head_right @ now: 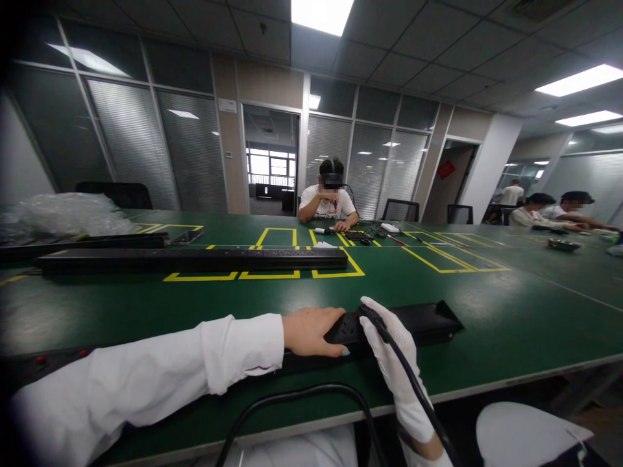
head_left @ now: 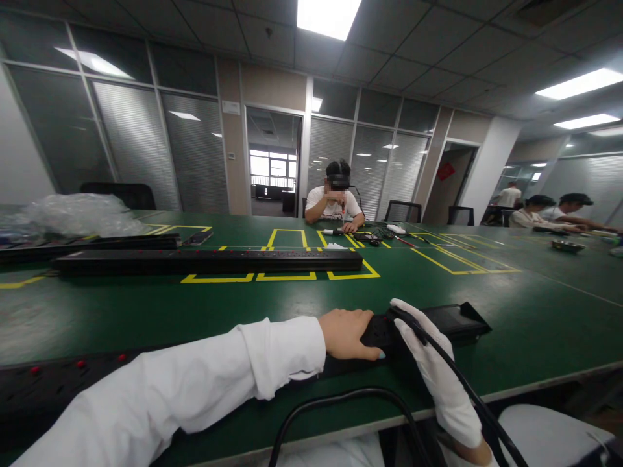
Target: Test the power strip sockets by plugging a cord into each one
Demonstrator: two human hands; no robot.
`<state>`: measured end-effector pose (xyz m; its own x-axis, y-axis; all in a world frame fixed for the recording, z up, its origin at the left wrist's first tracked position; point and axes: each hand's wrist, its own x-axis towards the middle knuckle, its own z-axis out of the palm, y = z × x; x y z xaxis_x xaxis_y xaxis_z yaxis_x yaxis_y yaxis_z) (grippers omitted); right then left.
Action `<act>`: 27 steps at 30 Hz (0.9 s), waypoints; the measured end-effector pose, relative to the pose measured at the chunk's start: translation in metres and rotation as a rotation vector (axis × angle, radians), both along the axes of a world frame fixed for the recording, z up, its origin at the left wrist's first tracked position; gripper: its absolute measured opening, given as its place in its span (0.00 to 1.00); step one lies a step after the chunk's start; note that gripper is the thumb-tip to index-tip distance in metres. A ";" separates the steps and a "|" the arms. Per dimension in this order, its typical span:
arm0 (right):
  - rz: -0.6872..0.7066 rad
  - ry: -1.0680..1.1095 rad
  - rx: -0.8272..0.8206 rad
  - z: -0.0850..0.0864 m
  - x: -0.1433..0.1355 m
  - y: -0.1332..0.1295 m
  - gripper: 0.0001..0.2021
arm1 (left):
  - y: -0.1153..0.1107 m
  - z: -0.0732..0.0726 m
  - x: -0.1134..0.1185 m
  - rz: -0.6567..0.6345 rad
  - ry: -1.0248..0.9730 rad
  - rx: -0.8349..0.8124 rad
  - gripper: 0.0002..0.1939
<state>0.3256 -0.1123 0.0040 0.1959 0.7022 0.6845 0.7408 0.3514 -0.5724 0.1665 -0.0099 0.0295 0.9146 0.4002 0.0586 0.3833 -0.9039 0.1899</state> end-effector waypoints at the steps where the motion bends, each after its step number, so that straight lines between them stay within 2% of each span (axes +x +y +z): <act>1: 0.040 0.017 -0.021 0.002 0.002 -0.003 0.20 | 0.000 0.001 0.000 0.002 0.001 -0.003 0.35; 3: 0.080 0.048 -0.010 0.004 0.006 -0.007 0.20 | -0.001 0.002 -0.001 0.004 0.007 -0.006 0.36; 7: 0.163 0.052 0.114 0.008 0.021 -0.013 0.17 | -0.002 0.005 -0.002 0.007 0.022 -0.011 0.35; 11: 0.263 -0.058 0.064 0.023 0.032 -0.017 0.15 | -0.002 0.004 -0.002 0.000 0.002 -0.005 0.36; 14: 0.207 -0.031 -0.005 0.046 0.031 -0.013 0.15 | -0.002 0.004 -0.002 -0.004 0.005 -0.017 0.36; 18: 0.327 -0.126 -0.204 0.083 0.025 0.013 0.17 | -0.002 0.005 -0.001 0.009 0.022 -0.036 0.36; 20: 0.347 -0.239 -0.285 0.100 0.021 0.032 0.18 | -0.002 0.004 0.000 0.011 0.021 -0.033 0.36; 23: 0.275 -0.492 -0.298 0.124 0.011 0.056 0.17 | -0.002 0.002 0.000 0.003 -0.002 -0.014 0.37; 27: 0.171 -0.813 -0.152 0.152 -0.009 0.072 0.14 | -0.002 -0.001 0.001 -0.006 -0.025 -0.001 0.37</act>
<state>0.3167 -0.0400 0.1559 -0.4344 0.7733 0.4619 0.8863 0.4585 0.0659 0.1673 -0.0116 0.0289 0.9151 0.3950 0.0810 0.3733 -0.9058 0.2006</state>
